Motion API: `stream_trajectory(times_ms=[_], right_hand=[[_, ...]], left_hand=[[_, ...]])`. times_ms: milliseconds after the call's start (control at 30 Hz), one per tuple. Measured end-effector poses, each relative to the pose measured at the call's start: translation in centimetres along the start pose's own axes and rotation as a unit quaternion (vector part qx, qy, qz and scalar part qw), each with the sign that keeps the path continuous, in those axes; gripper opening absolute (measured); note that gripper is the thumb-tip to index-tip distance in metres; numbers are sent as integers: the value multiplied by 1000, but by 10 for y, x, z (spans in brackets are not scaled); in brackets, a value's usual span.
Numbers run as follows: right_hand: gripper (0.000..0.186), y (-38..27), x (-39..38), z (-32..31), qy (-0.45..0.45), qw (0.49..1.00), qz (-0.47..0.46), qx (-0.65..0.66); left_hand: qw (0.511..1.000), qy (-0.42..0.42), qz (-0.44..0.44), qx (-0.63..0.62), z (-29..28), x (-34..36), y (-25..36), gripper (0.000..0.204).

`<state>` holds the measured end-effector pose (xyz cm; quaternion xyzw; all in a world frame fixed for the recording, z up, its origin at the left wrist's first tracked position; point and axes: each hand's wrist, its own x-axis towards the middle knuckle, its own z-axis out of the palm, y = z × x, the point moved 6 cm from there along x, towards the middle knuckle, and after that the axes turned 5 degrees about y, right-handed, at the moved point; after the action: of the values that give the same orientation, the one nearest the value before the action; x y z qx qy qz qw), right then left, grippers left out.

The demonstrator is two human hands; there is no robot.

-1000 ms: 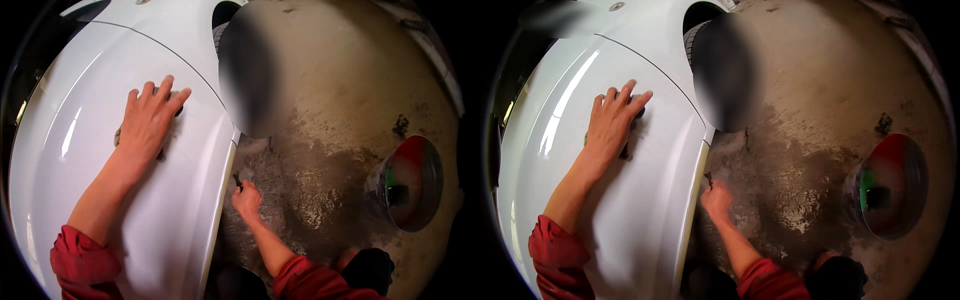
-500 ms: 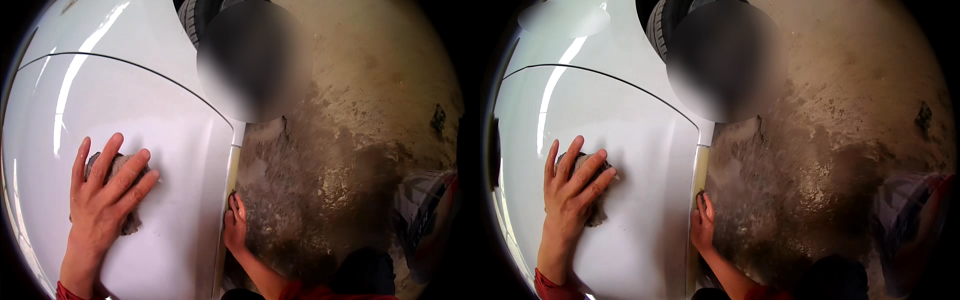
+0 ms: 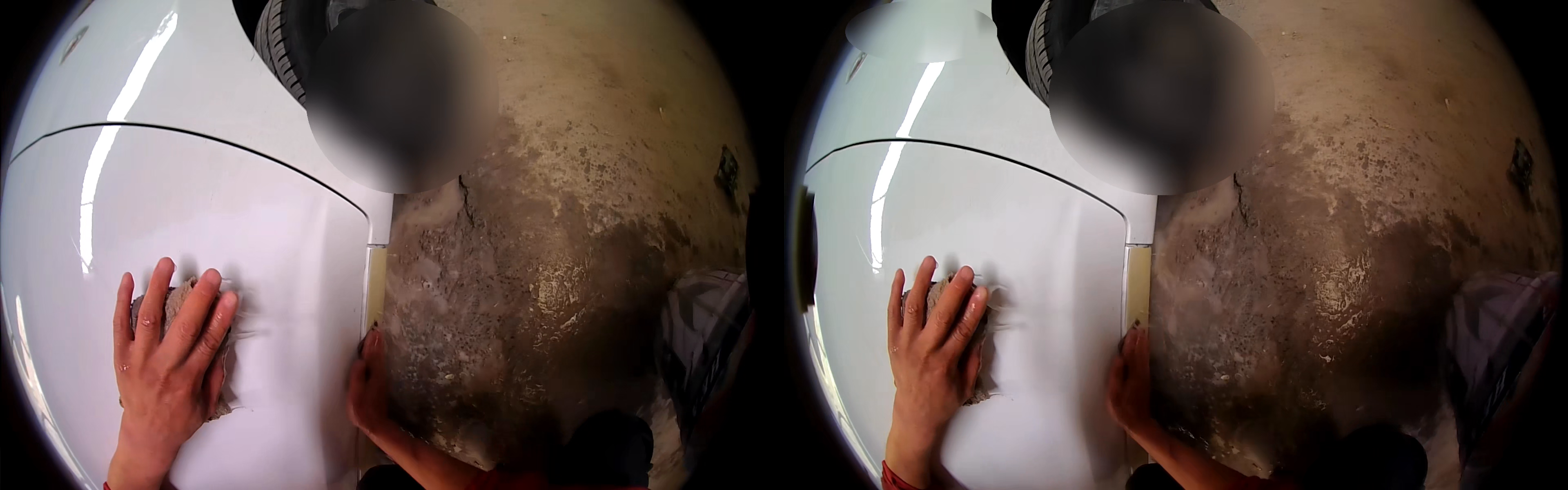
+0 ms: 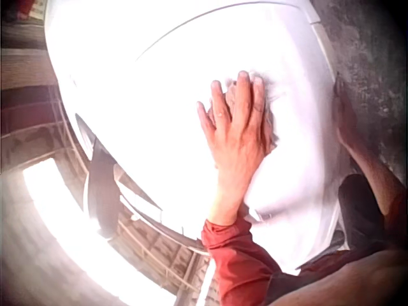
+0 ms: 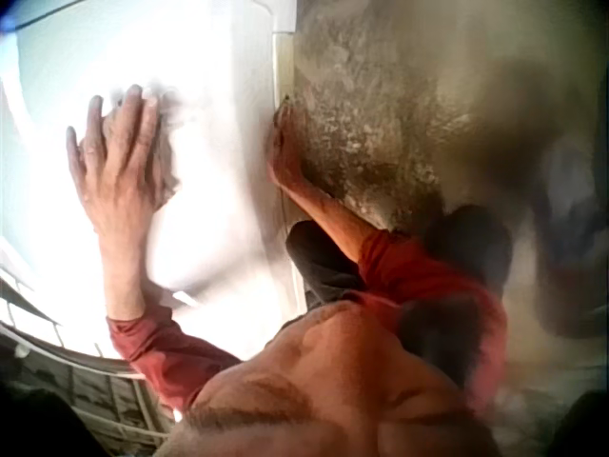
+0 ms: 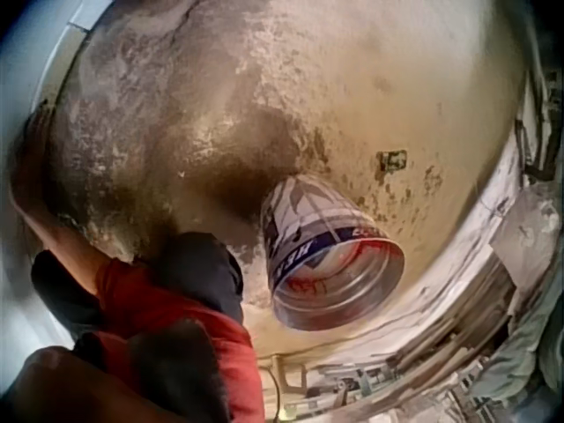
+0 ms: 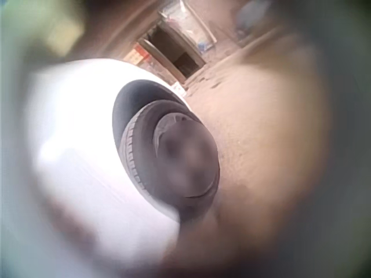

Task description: The person sands the lower edge of a white car's front fender using a sanding block and water from a bucket. They repeatedly dip a cloth into the bucket to wipe the sanded area and continue sanding along the seam between the fender and the bumper.

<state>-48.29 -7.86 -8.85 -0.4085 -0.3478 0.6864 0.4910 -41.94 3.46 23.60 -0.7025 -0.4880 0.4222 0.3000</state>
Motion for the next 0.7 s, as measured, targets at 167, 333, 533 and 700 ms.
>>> stream_trajectory(times_ms=[167,333,533,700], right_hand=[[63,-37,88,10,29,997,32,62],[61,-20,19,3,2,1000,1,-28],[61,-41,85,3,17,999,-11,46],[62,-46,64,-4,18,999,-51,7]], left_hand=[[1000,-13,10,-13,1,-1,1,54],[999,23,-2,-36,-11,5,-3,57],[999,20,-11,-36,-6,1,-4,54],[999,3,-6,-50,-7,0,-2,60]])
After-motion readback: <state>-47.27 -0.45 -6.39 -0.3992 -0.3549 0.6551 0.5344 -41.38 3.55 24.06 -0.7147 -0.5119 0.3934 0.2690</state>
